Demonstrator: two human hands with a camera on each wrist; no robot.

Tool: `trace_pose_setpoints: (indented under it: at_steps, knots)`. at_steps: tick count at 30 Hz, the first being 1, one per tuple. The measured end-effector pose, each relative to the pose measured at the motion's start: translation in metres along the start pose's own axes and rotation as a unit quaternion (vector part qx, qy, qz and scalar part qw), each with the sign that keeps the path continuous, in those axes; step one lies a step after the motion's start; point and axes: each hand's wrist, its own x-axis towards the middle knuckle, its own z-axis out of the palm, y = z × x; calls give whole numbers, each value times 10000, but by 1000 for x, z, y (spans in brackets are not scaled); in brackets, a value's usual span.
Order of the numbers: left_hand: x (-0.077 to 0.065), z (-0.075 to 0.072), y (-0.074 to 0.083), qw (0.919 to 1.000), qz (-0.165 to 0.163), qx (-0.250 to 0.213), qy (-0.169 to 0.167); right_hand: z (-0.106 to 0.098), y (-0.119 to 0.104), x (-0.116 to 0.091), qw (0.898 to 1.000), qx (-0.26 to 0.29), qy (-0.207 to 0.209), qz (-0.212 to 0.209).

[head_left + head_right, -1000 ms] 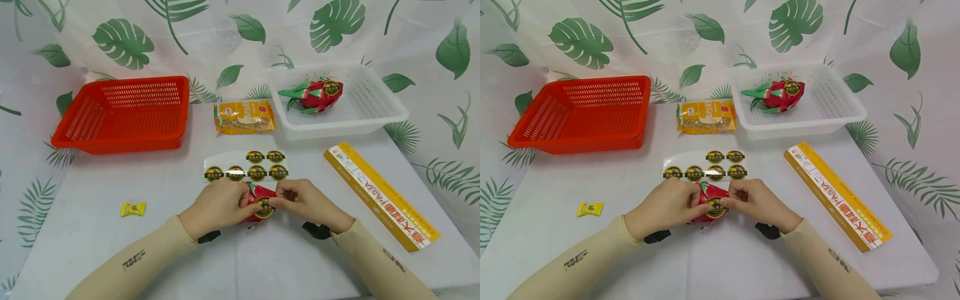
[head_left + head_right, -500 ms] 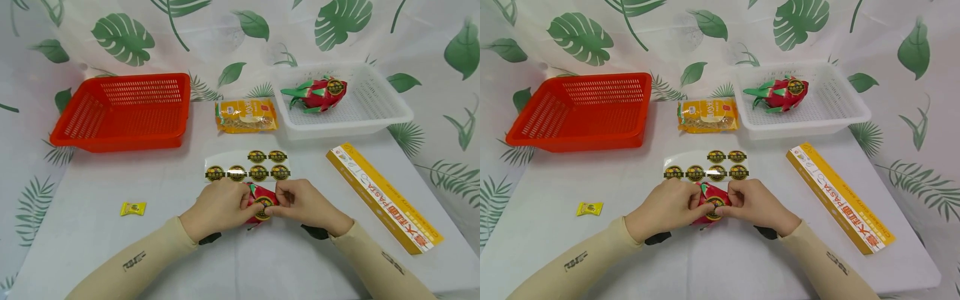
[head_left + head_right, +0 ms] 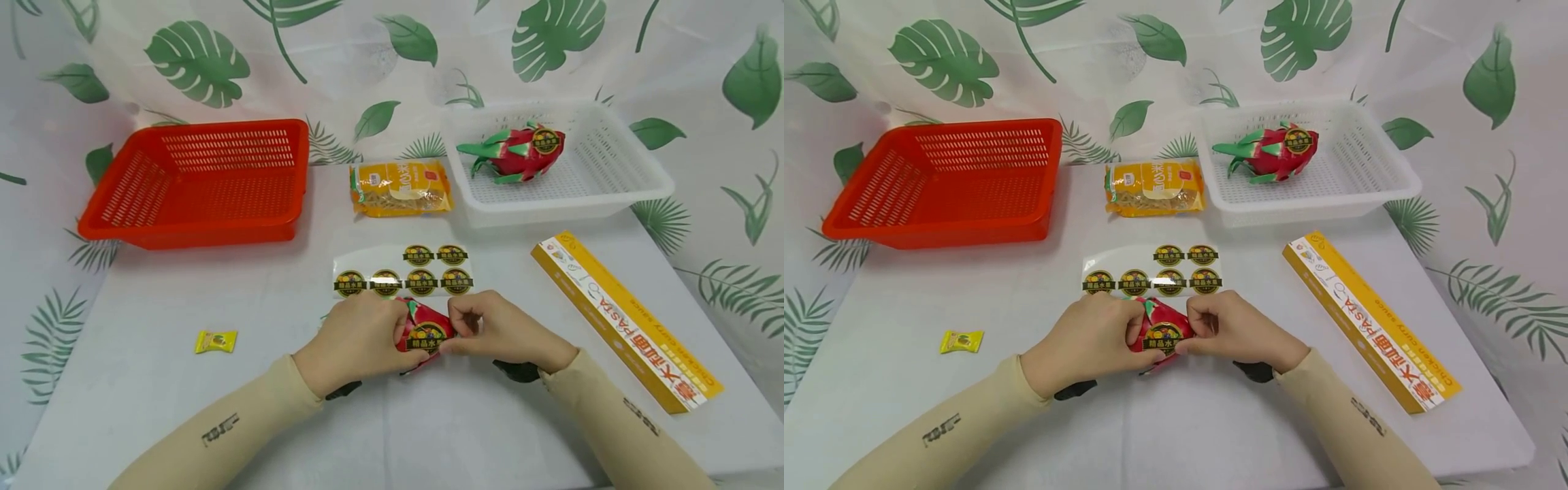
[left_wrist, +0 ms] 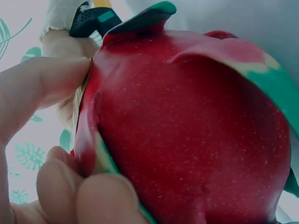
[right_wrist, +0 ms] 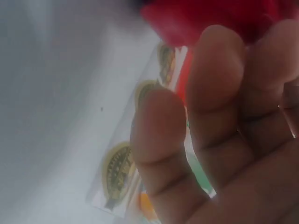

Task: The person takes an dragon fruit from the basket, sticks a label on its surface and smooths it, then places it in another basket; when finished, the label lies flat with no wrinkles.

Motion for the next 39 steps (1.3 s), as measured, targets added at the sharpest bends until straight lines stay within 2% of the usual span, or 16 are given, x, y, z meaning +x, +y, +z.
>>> trace_pose_setpoints:
  at_steps: [6, 11, 19, 23, 27, 34, 39]
  knots:
    - [4, 0, -6, 9985, 216, -483, -131, -2, -1, 5, 9997, 202, -66, -153]
    - [9, -3, -17, 9925, 538, -1013, -414, -6, 2, 9, 9981, 458, -298, -298]
    - [10, -6, -20, 9891, 745, -1143, -548, -1, -2, 9, 9990, 378, -202, -140]
    - [11, -6, -21, 9877, 788, -1206, -606, -2, 0, 8, 9989, 318, -260, -241]
    - [12, -7, -26, 9859, 733, -1342, -686, -4, 3, 6, 9966, 525, -462, -442]
    - [10, -7, -37, 9832, 209, -1642, -773, -4, 5, 5, 9942, 743, -537, -555]
    - [9, -8, -40, 9840, 125, -1609, -748, -4, 6, 5, 9929, 770, -658, -621]
